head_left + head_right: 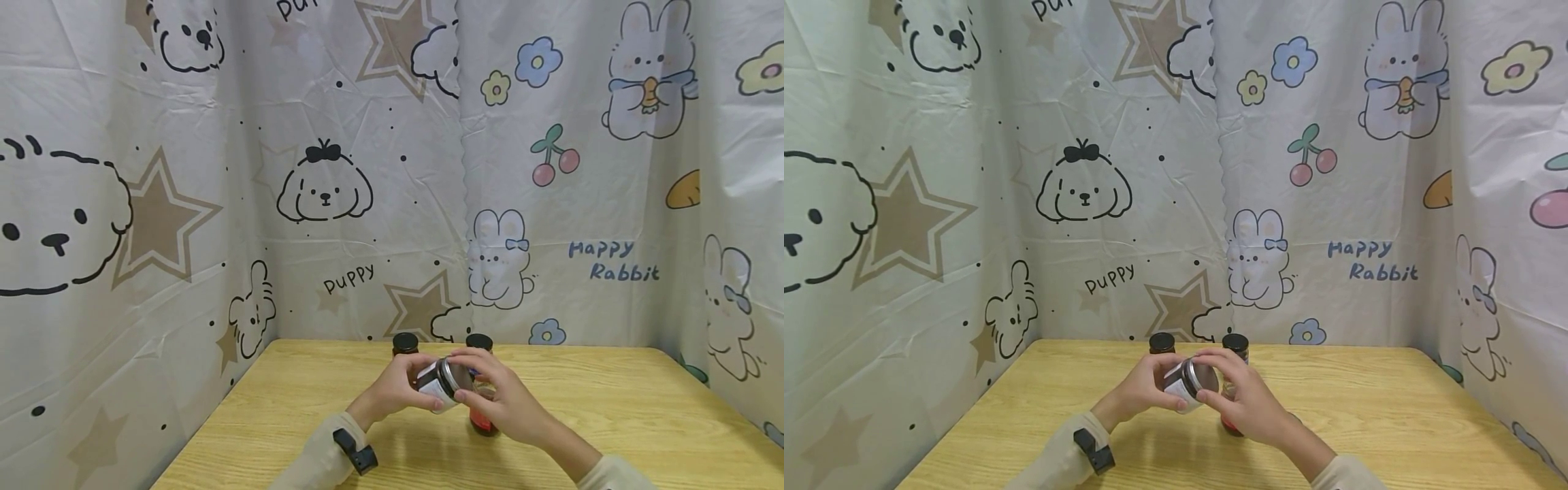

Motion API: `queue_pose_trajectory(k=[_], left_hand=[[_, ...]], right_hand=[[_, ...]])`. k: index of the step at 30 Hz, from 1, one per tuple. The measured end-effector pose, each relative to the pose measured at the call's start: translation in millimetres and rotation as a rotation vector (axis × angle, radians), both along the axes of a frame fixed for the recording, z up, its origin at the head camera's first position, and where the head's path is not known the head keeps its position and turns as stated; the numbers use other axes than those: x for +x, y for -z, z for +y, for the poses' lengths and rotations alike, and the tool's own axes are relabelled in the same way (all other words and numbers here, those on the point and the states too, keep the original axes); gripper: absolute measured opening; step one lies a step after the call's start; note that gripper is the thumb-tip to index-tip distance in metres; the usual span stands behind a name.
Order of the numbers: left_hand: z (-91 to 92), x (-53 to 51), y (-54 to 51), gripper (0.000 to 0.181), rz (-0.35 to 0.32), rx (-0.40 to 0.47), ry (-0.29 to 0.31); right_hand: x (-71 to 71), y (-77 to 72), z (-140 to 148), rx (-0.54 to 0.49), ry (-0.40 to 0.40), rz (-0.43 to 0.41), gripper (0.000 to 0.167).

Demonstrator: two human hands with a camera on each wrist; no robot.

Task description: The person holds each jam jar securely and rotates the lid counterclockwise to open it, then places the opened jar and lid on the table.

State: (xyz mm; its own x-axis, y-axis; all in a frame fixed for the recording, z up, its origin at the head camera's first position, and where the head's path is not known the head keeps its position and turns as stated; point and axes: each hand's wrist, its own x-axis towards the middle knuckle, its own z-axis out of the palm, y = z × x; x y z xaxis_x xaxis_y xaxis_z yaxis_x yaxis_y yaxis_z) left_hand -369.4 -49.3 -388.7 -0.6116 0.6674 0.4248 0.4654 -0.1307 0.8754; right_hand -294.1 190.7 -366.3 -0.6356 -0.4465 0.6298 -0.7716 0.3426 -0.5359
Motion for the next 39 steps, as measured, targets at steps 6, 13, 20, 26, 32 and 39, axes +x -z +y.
queue_pose_trajectory(k=[6, 13, 20, 26, 32, 39], left_hand=[[0.4, 0.4, 0.3, 0.054, 0.017, 0.012, 0.006], [0.1, 0.4, -0.1, 0.054, 0.026, 0.009, 0.002], [0.0, -0.1, 0.0, 0.054, 0.023, 0.012, 0.013], [0.6, 0.2, 0.2, 0.054, 0.016, 0.014, 0.012], [0.9, 0.4, 0.9, 0.054, 0.021, 0.020, 0.009], [1.0, -0.1, 2.4, 0.053, 0.026, 0.012, 0.005]], right_hand=[[-0.4, 0.9, 1.6, -0.004, -0.010, -0.023, 0.047], [0.4, 0.0, 3.1, -0.010, -0.057, -0.049, 0.047], [0.3, -0.9, 4.0, -0.001, -0.091, -0.069, 0.049], [0.1, -0.9, 3.5, -0.002, -0.123, -0.085, 0.056], [2.0, -1.4, 2.0, -0.023, -0.148, -0.094, 0.052], [1.9, -0.3, -0.1, -0.024, -0.114, -0.039, 0.036]])
